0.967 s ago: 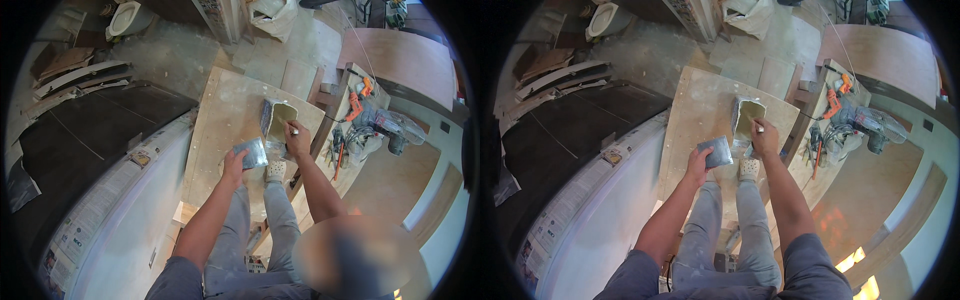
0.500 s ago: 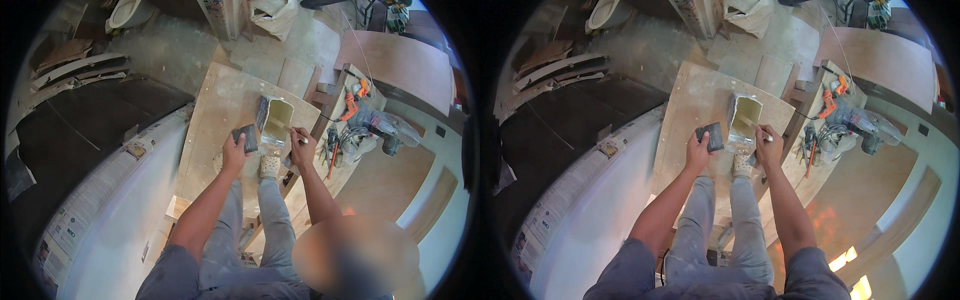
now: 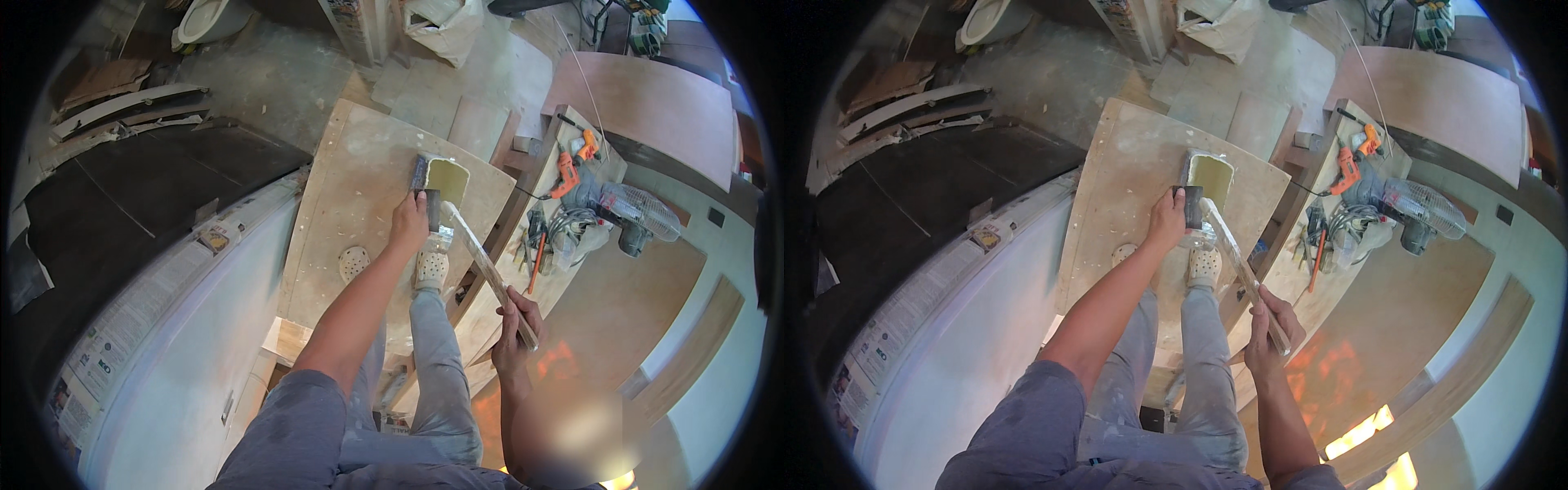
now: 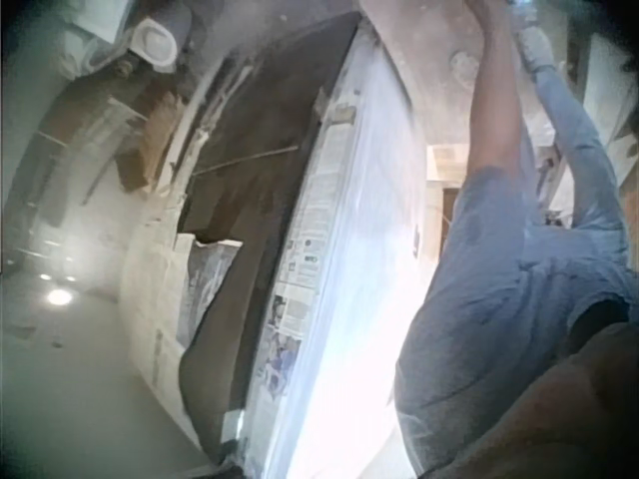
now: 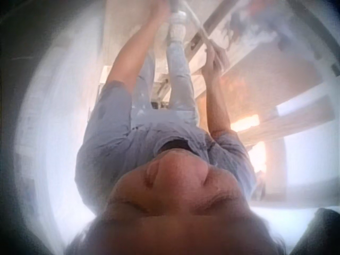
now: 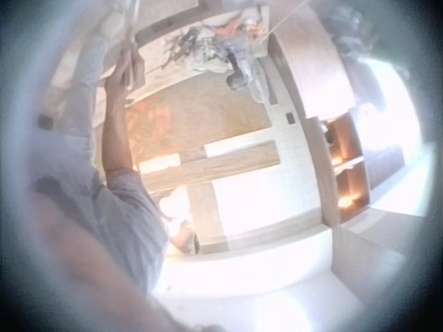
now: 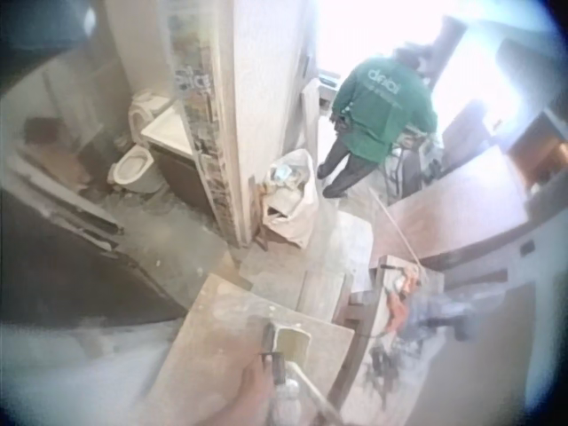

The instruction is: The person applies plaster to a wall using a trowel and a smaller scraper. They repeatedly scoop plaster from a container and spread it along a horizontal seam on the wall, smoothing the surface with the tools.

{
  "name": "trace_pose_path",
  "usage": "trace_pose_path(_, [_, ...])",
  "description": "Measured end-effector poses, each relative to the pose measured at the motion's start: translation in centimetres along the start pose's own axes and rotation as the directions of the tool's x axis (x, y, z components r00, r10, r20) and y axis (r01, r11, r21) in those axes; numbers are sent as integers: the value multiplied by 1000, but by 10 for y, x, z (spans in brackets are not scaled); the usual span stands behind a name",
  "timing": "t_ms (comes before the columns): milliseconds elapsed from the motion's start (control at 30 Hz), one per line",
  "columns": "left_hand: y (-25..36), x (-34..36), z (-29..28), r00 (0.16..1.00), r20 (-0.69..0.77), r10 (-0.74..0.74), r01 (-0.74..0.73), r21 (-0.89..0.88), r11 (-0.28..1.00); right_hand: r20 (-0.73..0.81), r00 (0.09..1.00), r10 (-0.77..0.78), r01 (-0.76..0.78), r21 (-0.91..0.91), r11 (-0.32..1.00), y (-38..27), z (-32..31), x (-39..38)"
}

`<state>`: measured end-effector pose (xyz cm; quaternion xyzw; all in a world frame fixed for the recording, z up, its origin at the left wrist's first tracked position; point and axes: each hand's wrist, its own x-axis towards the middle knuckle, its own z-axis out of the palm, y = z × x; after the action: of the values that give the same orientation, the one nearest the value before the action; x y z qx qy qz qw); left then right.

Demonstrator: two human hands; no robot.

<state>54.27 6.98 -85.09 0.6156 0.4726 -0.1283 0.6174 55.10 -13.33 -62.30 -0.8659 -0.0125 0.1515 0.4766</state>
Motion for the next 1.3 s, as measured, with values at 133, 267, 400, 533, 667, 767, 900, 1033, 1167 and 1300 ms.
trace_pose_path(133, [17, -6, 3, 989, 129, -69, 94, -202, 975, -48, 999, -4, 5, 38, 999, 12, 2, -4])
trace_pose_path(267, [5, -3, 0, 982, 187, 3, 46, -258, 965, -34, 997, 71, -68, 59, 996, 18, 8, -1])
trace_pose_path(400, [14, -16, -12, 983, 142, 113, -98, -111, 989, 3, 994, 110, -111, 43, 993, 22, 2, -6])
trace_pose_path(533, [9, -12, -19, 964, 94, 248, -256, 84, 963, 16, 993, 119, -119, 32, 992, 15, 0, -3])
trace_pose_path(667, [17, -13, -16, 970, 79, 230, -237, 82, 968, 32, 989, 145, -146, 39, 989, 6, -5, 3])
trace_pose_path(767, [17, -12, -15, 965, 61, 256, -262, 107, 959, 30, 987, 160, -162, 61, 985, 5, -4, 6])
trace_pose_path(900, [12, -12, -9, 979, 19, 204, -205, 137, 969, 22, 983, 184, -185, 70, 980, -1, -6, 5])
trace_pose_path(1033, [6, -17, -15, 991, -13, 132, -127, 185, 974, -26, 978, 208, -202, 154, 967, -2, -6, 5])
trace_pose_path(1167, [-29, -14, -23, 989, -115, 88, -68, 168, 983, -64, 977, 205, -194, 144, 970, 4, 11, 26])
trace_pose_path(1300, [-15, -39, -39, 993, 34, -110, 114, -179, 977, -2, 958, 287, -286, 95, 954, 40, 49, 58])
